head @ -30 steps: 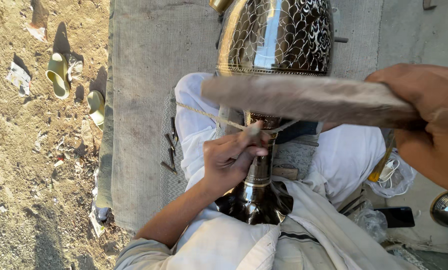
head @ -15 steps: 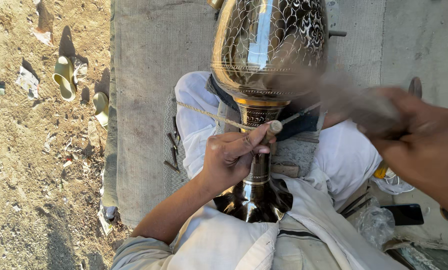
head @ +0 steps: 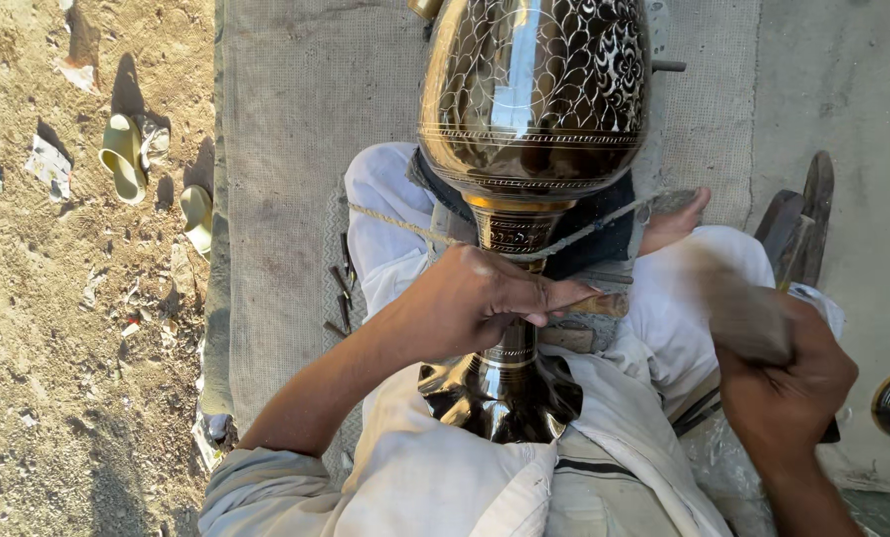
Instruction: The person sits on a mat and uses a hammer and chisel to engrave decorative patterns onto the neck of a brass vessel. They repeatedly position the chisel and strike it with the hammer to create fine lines.
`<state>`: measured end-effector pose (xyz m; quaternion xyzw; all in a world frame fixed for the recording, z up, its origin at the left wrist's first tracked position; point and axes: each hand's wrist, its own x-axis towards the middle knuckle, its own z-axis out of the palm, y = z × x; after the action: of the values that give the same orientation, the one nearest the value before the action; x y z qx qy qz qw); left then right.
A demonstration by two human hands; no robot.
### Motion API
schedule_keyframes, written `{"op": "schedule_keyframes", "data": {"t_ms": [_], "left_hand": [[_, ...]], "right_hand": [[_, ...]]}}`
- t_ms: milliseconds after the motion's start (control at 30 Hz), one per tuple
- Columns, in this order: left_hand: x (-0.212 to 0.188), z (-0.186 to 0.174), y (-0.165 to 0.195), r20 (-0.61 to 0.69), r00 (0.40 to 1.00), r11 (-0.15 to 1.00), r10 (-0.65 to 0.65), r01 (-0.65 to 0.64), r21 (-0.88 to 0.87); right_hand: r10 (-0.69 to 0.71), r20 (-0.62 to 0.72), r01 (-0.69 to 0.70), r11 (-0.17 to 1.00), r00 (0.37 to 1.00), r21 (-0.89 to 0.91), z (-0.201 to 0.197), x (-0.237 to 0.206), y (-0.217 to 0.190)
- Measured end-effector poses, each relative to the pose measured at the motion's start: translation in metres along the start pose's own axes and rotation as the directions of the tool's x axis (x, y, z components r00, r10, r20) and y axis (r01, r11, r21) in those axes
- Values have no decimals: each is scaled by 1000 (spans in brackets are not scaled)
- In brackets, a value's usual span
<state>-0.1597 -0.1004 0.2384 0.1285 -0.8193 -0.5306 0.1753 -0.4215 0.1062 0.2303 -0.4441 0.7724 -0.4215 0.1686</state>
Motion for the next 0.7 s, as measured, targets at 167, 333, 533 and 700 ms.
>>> {"op": "schedule_keyframes", "data": {"t_ms": [167, 333, 533, 700], "left_hand": [[7, -5, -11, 107, 988, 993, 114, -115, 5], [11, -6, -14, 207, 974, 994, 92, -102, 36], [-1, -2, -12, 58, 994, 995, 95, -97, 25], [-23, 20, -2, -257, 965, 994, -45, 18, -108]], "right_hand": [[-22, -165, 54, 980, 986, 191, 19, -28, 10], [-149, -160, 150, 989, 976, -6, 24, -39, 18], [-148, -49, 145, 988, 988, -61, 14, -14, -4], [33, 129, -29, 999, 991, -39, 3, 46, -53]]}}
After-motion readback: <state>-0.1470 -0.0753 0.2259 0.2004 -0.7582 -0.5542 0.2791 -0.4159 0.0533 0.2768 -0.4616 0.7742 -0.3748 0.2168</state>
